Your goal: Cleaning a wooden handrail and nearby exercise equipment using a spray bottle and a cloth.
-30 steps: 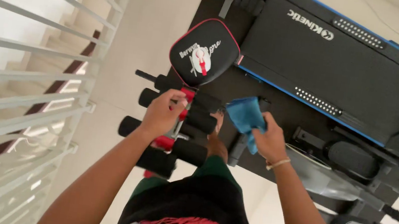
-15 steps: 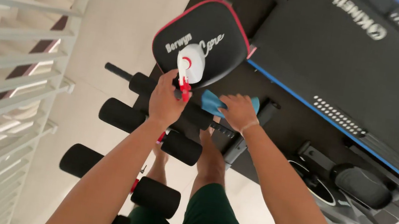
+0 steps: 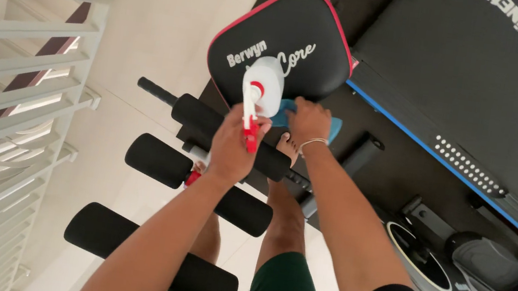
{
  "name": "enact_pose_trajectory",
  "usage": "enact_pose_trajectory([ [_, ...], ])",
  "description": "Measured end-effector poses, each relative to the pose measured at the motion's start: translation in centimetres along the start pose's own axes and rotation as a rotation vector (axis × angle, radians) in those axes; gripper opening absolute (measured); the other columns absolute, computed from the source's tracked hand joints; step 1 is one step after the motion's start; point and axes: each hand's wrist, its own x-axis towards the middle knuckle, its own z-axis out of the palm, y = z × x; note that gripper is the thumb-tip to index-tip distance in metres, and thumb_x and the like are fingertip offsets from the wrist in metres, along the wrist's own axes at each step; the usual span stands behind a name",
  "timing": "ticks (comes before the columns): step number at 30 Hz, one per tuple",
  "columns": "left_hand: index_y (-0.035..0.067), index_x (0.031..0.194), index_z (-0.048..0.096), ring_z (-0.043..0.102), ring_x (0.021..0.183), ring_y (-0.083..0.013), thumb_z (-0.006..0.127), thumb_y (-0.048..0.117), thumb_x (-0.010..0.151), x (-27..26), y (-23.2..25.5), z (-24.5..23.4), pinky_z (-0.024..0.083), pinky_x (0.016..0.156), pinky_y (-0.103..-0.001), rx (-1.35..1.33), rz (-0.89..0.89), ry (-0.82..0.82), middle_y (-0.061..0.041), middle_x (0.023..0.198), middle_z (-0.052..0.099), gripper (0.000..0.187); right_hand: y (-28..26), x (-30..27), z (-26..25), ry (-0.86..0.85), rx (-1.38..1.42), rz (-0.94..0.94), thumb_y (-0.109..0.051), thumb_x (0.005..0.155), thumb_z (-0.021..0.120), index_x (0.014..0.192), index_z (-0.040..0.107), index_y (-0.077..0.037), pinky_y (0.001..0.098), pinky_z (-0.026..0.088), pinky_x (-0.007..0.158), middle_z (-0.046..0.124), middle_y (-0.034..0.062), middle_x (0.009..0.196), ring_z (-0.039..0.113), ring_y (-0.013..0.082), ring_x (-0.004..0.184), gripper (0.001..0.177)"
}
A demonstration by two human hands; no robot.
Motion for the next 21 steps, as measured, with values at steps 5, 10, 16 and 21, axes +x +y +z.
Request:
enact_pose_trajectory([
  [5,0.011,0.107,0.072,0.07,0.103,-0.0293,0.068,0.022,0.104,-0.8,-1.0,1.2,0.055,0.086,-0.039,-0.076,-0.177,-0.067,-0.005,0.108,0.071,0.012,1.8,1.0,-2.1,0.007,-0.038,0.049,-0.037,0.09,0.074,0.095,0.067,-0.011,0.0515,0.051,0.076,0.073,0.0135,0.089,0.07,0.0369,0.088,0.027],
  [10,0.006,0.108,0.064,0.067,0.102,-0.0314,0.082,0.022,0.089,0.1,-1.1,-0.1,0.055,0.083,-0.04,-0.019,-0.107,-0.047,-0.01,0.109,0.065,0.031,4.8,1.0,-3.6,0.094,0.06,0.335,-0.037,0.096,0.07,0.1,0.066,-0.01,0.0556,0.053,0.075,0.072,0.0193,0.092,0.068,0.0433,0.088,0.028],
  [16,0.001,0.134,0.055,0.053,0.128,-0.0407,0.084,0.011,0.071,2.8,-2.0,-1.4,0.045,0.104,-0.044,0.061,-0.024,0.062,-0.02,0.134,0.056,0.071,4.9,1.0,-5.5,0.167,0.192,0.193,-0.043,0.093,0.074,0.099,0.065,-0.005,0.0569,0.051,0.076,0.071,0.023,0.093,0.066,0.0471,0.09,0.04],
  [21,0.011,0.133,0.062,0.054,0.133,-0.0355,0.085,0.016,0.085,5.1,-3.2,-0.2,0.041,0.112,-0.045,0.019,0.166,0.043,-0.011,0.14,0.062,0.053,2.0,3.3,-5.5,0.035,0.289,0.141,-0.044,0.094,0.073,0.106,0.066,-0.007,0.0565,0.052,0.08,0.071,0.0237,0.096,0.066,0.0475,0.093,0.04],
])
